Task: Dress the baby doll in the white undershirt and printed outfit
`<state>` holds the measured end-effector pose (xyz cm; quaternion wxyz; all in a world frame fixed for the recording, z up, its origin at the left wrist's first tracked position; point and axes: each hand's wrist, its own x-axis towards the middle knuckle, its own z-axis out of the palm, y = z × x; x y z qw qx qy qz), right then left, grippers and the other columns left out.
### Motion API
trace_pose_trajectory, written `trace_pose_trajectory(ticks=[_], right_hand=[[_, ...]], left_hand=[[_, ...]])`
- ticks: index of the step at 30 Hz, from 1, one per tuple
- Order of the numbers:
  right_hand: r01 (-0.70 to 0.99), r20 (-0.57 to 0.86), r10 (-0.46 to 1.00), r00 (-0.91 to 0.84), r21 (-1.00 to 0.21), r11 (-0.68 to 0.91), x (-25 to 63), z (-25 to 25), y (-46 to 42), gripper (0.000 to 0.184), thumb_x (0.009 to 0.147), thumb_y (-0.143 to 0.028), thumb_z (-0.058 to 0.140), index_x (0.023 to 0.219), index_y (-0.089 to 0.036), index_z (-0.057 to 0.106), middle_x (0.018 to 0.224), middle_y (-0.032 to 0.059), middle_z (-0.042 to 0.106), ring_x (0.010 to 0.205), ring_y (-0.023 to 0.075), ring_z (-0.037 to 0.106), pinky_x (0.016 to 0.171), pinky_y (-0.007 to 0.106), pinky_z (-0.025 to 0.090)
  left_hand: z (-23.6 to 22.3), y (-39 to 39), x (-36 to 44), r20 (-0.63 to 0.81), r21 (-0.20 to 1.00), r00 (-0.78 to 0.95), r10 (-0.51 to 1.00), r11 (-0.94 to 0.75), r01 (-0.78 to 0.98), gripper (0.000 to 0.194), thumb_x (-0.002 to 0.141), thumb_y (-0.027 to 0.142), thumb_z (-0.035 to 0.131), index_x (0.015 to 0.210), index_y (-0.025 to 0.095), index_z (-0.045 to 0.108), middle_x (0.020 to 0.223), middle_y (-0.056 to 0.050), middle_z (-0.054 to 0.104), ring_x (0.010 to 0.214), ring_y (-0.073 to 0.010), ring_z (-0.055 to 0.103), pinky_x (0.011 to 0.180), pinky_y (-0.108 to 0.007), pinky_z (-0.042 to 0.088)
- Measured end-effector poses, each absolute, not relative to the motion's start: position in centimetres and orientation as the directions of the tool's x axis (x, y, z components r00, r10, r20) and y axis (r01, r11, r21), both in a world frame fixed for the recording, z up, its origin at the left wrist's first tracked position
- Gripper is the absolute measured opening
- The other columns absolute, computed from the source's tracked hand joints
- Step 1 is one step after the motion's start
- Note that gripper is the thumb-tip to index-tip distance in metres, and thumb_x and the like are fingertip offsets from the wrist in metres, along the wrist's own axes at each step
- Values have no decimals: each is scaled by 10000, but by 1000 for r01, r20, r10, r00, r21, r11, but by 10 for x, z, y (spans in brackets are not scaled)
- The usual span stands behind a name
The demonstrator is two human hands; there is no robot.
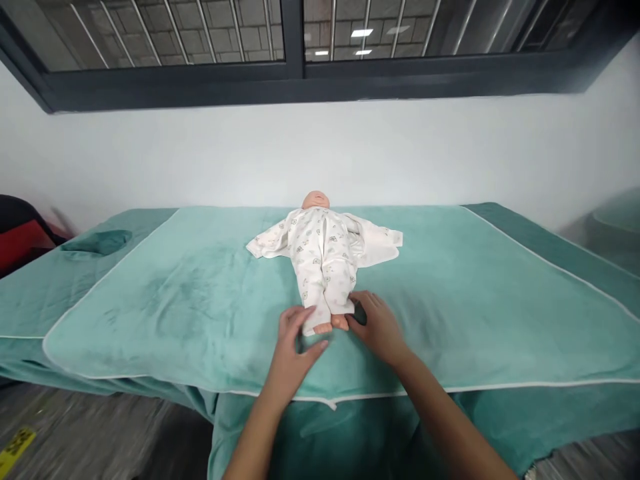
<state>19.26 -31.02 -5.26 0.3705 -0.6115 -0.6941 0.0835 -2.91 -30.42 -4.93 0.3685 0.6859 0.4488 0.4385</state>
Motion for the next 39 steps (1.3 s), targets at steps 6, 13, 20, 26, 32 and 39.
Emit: trace_pose_trajectory(ticks=[6,13,20,26,32,39], right_hand=[[736,380,921,93,-649,194,180,-51,-314,172,878,-224,495,1013,-202,599,920,66,665,885,243,600,791,366,453],[619,433,890,147,-742,259,182,-22,-348,155,879,-237,465,986,-221,577,827,21,620,747,184,577,719,307,455],[774,274,961,-37,-601,201,184,-24,-368,192,915,-235,444,1065,-234,563,895,31,654,721,194,604,640,314,422],[746,280,959,-46,-629,219,211,-26,-357,193,982,-349,439,1031,-249,597,888,23,664,785,194,620,704,323,464],[900,462,885,-56,-360,245,233,-37,-265,306,903,-151,469,1161,-171,632,1211,144,621,1154,276,522,981,412,428],[972,329,934,-139,-137,192,223,-35,-197,178,912,-184,514,937,-179,691,1030,151,630,967,290,527,791,367,393]], left_hand=[[-53,-319,0,432,648,159,888,-428,630,335,871,328,632,1200,267,656,1157,-92,514,1055,-229,593,922,-398,530],[-35,-317,1,511,679,70,857,-452,578,152,897,282,578,1010,214,654,1054,-59,551,759,-126,645,726,-277,547],[-49,-326,-6,556,549,141,819,-489,678,173,927,252,523,1025,228,664,1037,-71,566,852,-165,641,693,-272,519],[-44,-308,-35,567,612,253,784,-606,507,152,951,262,498,977,216,641,923,-41,610,809,-150,604,726,-267,497],[-36,-212,-40,407,340,277,870,-426,839,293,910,201,491,1167,164,627,1195,-128,634,1126,-293,543,949,-434,442],[-40,-136,-12,312,126,408,858,-463,878,410,942,212,432,1323,162,575,1407,-170,518,1315,-315,413,1026,-445,359]])
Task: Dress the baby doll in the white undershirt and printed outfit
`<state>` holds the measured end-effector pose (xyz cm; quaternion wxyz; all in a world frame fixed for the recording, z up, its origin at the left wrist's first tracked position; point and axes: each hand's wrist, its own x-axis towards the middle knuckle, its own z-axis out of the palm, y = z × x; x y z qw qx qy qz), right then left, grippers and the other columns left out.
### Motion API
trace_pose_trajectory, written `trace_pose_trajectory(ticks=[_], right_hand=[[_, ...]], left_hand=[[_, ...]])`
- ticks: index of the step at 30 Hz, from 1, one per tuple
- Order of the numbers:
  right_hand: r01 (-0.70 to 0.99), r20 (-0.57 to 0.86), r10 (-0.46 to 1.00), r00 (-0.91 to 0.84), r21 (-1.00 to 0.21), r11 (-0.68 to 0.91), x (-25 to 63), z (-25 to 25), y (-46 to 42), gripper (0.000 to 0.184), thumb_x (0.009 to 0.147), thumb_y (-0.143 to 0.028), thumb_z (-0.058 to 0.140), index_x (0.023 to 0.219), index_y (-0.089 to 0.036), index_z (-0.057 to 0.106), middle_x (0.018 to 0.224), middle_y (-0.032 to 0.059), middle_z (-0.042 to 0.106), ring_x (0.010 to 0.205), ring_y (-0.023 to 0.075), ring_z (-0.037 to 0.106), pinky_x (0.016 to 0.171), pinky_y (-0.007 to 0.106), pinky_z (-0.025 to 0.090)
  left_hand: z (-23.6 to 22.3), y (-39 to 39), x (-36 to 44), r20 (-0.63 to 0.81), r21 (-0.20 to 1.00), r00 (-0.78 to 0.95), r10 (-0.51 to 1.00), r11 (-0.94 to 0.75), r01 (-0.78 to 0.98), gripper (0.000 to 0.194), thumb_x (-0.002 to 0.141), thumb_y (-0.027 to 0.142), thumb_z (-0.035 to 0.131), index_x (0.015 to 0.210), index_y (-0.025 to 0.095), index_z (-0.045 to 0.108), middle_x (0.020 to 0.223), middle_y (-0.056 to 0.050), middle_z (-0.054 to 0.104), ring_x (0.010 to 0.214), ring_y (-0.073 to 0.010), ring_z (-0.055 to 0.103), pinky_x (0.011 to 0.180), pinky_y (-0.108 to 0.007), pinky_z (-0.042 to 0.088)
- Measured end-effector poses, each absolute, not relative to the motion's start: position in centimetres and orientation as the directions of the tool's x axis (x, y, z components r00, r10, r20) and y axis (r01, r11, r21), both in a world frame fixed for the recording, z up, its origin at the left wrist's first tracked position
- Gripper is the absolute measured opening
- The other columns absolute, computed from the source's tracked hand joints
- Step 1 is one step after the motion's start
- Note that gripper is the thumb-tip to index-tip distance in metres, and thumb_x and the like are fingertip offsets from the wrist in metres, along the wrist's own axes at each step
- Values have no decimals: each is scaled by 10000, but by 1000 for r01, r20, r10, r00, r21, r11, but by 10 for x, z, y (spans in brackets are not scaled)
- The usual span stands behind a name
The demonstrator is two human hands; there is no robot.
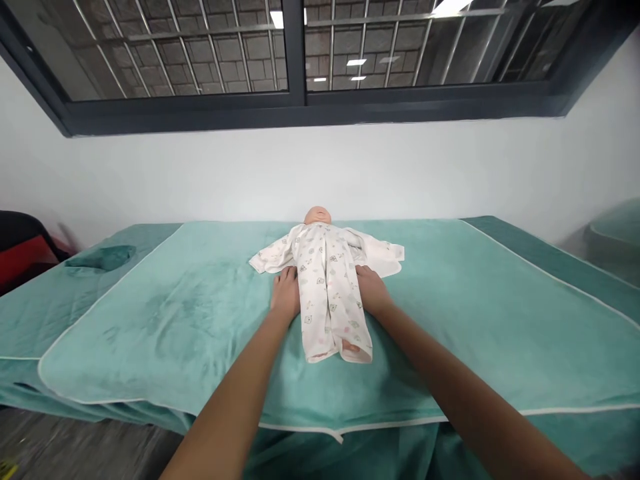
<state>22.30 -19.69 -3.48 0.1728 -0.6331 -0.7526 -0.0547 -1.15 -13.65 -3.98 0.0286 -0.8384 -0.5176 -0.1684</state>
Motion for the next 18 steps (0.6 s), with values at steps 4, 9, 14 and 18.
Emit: trace_pose_trajectory(ticks=[4,9,14,18], right_hand=[[976,368,922,-120,-126,178,221,-36,-195,174,927,-183,495,874,-199,660,1010,148,613,950,286,506,748,361,349],[952,397,906,-148,-190,239,225,-39,-203,188,948,-193,452,873,-193,624,951,104,617,897,244,513,760,340,376],[932,422,896,-140,-250,263,226,-47,-220,227,959,-167,393,862,-185,597,924,87,604,900,218,518,794,314,416],[921,424,895,-140,-276,275,225,-50,-225,179,939,-166,447,875,-174,614,948,82,605,920,214,517,807,306,411]], left_hand=[[-41,-115,-1,305,146,391,868,-448,882,432,945,207,416,1349,171,563,1389,-175,539,1305,-330,433,1028,-450,351],[-39,-109,4,318,158,354,879,-418,895,426,939,195,413,1332,125,562,1356,-193,566,1263,-339,462,1034,-451,338],[-35,-119,0,344,183,335,877,-413,892,384,945,194,404,1273,124,591,1343,-187,575,1264,-313,478,1048,-425,342],[-31,-137,-4,375,197,339,863,-431,881,362,960,215,386,1247,145,595,1276,-173,604,1211,-289,517,1004,-406,392]])
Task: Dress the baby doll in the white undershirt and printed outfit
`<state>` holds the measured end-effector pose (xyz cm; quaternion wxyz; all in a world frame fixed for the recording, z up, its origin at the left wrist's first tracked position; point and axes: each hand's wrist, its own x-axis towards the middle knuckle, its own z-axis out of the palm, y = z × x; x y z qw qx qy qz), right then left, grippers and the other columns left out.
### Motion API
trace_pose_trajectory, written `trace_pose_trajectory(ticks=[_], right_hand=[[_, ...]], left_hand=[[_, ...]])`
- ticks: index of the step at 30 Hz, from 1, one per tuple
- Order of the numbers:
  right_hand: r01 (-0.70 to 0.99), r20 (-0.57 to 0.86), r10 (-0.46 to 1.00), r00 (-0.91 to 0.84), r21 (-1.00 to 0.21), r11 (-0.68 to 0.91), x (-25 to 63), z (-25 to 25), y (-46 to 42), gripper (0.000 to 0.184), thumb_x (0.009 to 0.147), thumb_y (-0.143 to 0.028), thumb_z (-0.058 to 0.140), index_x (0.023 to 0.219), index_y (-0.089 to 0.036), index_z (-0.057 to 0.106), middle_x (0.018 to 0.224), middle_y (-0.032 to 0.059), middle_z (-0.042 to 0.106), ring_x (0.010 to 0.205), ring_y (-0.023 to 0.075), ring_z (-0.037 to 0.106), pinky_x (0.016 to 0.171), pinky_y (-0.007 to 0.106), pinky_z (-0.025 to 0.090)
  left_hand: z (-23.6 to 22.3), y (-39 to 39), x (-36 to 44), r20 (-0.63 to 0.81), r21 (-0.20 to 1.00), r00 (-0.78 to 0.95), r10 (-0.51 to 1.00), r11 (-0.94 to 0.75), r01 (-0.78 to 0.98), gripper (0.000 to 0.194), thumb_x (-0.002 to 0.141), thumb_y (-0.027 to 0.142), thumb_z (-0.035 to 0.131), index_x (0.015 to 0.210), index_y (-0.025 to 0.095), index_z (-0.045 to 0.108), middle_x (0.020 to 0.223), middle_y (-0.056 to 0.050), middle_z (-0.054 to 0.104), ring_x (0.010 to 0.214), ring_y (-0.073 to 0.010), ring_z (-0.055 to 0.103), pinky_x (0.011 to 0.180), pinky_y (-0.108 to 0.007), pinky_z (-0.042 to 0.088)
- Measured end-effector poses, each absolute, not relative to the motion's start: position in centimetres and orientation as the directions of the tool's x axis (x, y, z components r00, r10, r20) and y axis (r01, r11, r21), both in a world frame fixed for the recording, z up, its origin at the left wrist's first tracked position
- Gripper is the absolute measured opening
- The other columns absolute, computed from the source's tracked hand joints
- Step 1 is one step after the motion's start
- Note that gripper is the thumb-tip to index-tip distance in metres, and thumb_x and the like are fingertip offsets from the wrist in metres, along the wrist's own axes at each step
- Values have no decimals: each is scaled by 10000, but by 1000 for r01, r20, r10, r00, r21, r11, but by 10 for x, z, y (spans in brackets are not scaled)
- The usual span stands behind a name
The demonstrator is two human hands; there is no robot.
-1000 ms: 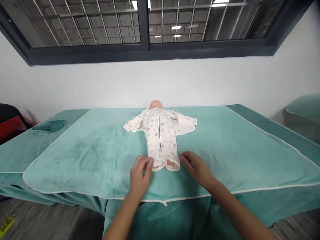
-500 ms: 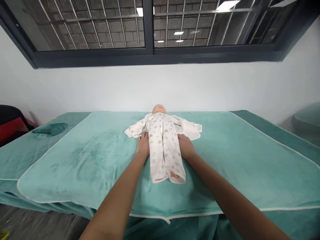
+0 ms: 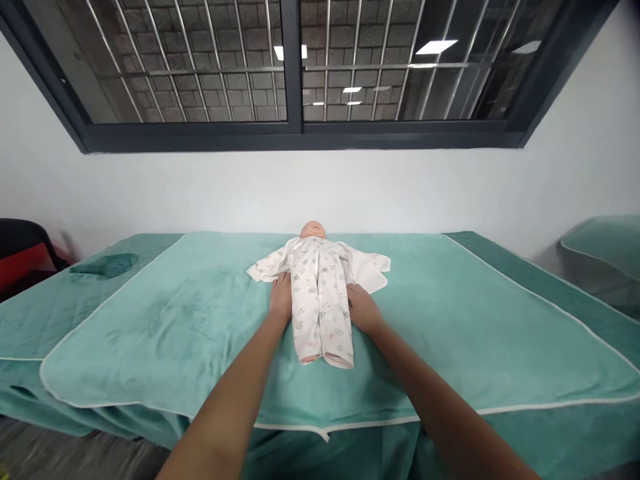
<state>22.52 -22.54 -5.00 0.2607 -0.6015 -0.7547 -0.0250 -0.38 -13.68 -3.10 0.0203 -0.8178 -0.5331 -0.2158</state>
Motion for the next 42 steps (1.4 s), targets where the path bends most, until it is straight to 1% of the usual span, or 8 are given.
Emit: trace_pose_trajectory(ticks=[7,11,15,20,25,31,35,42], right_hand=[[900,415,899,-141,-325,291,229,-54,-220,153,913,-183,497,927,-184,649,979,77,603,912,219,500,780,313,384],[874,422,894,-150,-366,320,233,-60,-216,160,900,-183,503,868,-195,659,934,74,601,883,223,494,764,320,387],[835,461,878,-131,-426,349,238,-63,-215,220,912,-158,450,863,-202,660,942,74,608,929,221,519,824,326,418],[694,550,834,-47,-582,423,241,-62,-220,203,878,-143,468,888,-215,658,964,65,615,964,215,540,857,330,442],[805,466,864,-189,-430,408,232,-58,-225,130,864,-196,534,834,-203,660,977,83,613,949,231,528,830,338,430],[912,344,925,-160,-307,272,226,-54,-225,184,891,-263,522,923,-187,687,976,130,635,889,258,543,781,360,424],[872,387,917,-99,-411,267,231,-58,-224,229,868,-329,576,1002,-199,710,1005,122,661,932,259,576,815,355,460],[570,536,828,-164,-634,523,238,-53,-232,232,885,-305,564,1003,-289,764,1088,48,705,1063,268,593,949,418,469]], left_hand=[[-36,-181,-33,374,131,525,765,-604,786,261,905,186,504,1113,195,662,1195,-119,623,1192,-274,503,979,-403,418],[-40,-194,-57,398,37,631,666,-699,714,286,883,104,468,1077,207,652,1203,-100,616,1193,-265,490,962,-424,425],[-40,-197,-62,413,-20,636,652,-692,722,274,887,105,456,1059,195,649,1186,-105,612,1164,-269,496,933,-422,437],[-40,-197,-56,391,-67,658,644,-692,718,322,886,109,455,1130,183,652,1222,-120,611,1198,-285,486,945,-440,422],[-39,-200,-53,358,-85,702,616,-727,681,347,879,128,492,1171,210,659,1261,-116,628,1283,-305,455,1019,-519,340],[-41,-202,-42,370,-21,662,652,-707,707,312,929,248,478,1177,230,668,1250,-112,648,1292,-335,446,992,-545,348],[-45,-198,-29,407,54,630,661,-706,706,343,940,254,458,1235,221,632,1257,-103,651,1304,-325,434,1064,-558,310],[-48,-196,-24,414,90,623,664,-711,698,452,886,212,521,1334,237,571,1331,-109,610,1316,-326,421,1154,-576,214]])
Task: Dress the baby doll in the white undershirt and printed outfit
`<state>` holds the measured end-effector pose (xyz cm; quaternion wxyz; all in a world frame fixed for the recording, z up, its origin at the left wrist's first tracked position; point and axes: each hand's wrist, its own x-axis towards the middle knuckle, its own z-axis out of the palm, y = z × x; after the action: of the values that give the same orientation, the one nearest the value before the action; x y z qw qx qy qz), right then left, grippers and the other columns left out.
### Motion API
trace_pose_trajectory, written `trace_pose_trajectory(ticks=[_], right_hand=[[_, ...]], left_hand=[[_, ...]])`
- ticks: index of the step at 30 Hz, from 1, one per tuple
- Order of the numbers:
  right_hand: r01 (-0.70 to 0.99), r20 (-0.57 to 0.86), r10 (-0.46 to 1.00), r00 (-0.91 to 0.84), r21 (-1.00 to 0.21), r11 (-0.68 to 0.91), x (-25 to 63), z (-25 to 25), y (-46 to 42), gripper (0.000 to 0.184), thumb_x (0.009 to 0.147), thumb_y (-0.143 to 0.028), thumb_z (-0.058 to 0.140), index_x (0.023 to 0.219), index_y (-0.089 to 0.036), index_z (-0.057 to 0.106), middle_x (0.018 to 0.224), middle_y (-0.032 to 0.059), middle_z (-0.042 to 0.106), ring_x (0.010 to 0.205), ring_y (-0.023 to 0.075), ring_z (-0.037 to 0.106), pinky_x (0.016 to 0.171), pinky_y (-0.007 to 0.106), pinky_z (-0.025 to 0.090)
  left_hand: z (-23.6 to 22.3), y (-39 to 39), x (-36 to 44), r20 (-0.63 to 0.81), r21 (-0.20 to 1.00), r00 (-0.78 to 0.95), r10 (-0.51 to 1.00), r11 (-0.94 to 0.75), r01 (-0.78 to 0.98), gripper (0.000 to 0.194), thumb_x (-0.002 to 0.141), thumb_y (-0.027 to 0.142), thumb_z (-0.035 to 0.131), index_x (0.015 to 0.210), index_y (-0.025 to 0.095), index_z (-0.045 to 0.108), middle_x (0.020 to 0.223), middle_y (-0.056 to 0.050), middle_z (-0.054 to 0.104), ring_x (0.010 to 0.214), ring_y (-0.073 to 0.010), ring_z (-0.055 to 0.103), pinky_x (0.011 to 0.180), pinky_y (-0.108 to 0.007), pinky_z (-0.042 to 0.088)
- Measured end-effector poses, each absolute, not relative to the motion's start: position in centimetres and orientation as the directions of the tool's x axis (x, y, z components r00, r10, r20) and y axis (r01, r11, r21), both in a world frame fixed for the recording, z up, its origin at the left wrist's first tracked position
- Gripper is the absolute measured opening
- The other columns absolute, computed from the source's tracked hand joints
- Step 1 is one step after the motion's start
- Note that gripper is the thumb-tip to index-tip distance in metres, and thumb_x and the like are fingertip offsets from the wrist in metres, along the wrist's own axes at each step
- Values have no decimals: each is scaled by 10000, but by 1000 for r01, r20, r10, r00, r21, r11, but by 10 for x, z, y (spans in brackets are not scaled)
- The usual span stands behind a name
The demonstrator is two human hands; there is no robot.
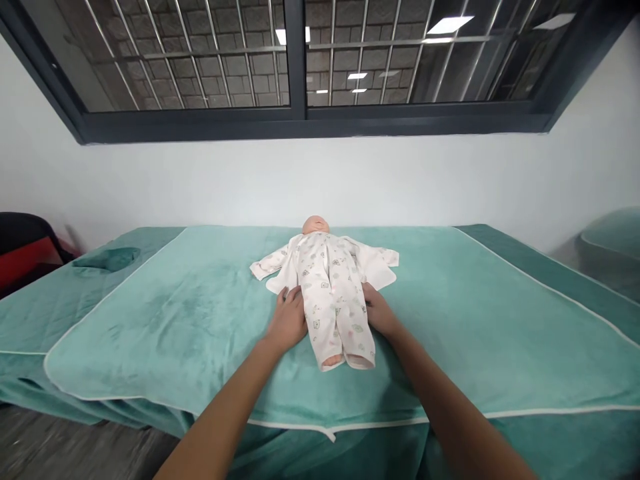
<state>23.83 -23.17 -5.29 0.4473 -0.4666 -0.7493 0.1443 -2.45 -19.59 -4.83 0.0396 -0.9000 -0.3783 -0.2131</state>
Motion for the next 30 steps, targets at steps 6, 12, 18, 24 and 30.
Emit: trace_pose_trajectory(ticks=[6,12,18,24,30], right_hand=[[594,504,843,-188,-625,506,232,-52,-235,228,864,-288,600,1012,-311,771,1096,40,711,1013,258,620,921,395,487],[723,532,825,-190,-494,484,229,-54,-239,213,879,-252,575,961,-283,769,1038,64,697,967,247,592,868,367,471],[774,464,866,-189,-471,422,227,-48,-242,196,871,-276,573,929,-247,758,920,76,701,915,248,595,811,348,458],[703,369,916,-160,-609,368,237,-50,-245,215,885,-291,521,890,-258,734,900,45,714,916,246,622,824,357,476],[780,436,813,386,-625,-35,295,-63,-218,355,871,-380,513,1099,-146,650,1129,152,659,1073,288,581,958,418,435]], left_hand=[[-46,-194,-19,383,59,605,698,-672,738,310,879,179,530,1149,220,675,1125,-105,666,1157,-295,510,1080,-490,329],[-41,-195,-17,375,64,562,738,-625,778,240,902,170,482,1029,196,684,1028,-114,660,1009,-276,533,916,-429,400],[-37,-207,-25,355,53,493,794,-544,838,145,874,202,511,939,188,640,1004,-118,639,974,-287,537,842,-430,398],[-38,-200,-40,343,225,452,823,-539,811,150,870,187,486,868,219,633,943,-63,653,952,-239,576,850,-380,423],[-37,-160,-67,399,422,-97,912,-89,902,390,930,434,451,1155,151,597,1186,-144,587,1047,-277,595,859,-388,468]])
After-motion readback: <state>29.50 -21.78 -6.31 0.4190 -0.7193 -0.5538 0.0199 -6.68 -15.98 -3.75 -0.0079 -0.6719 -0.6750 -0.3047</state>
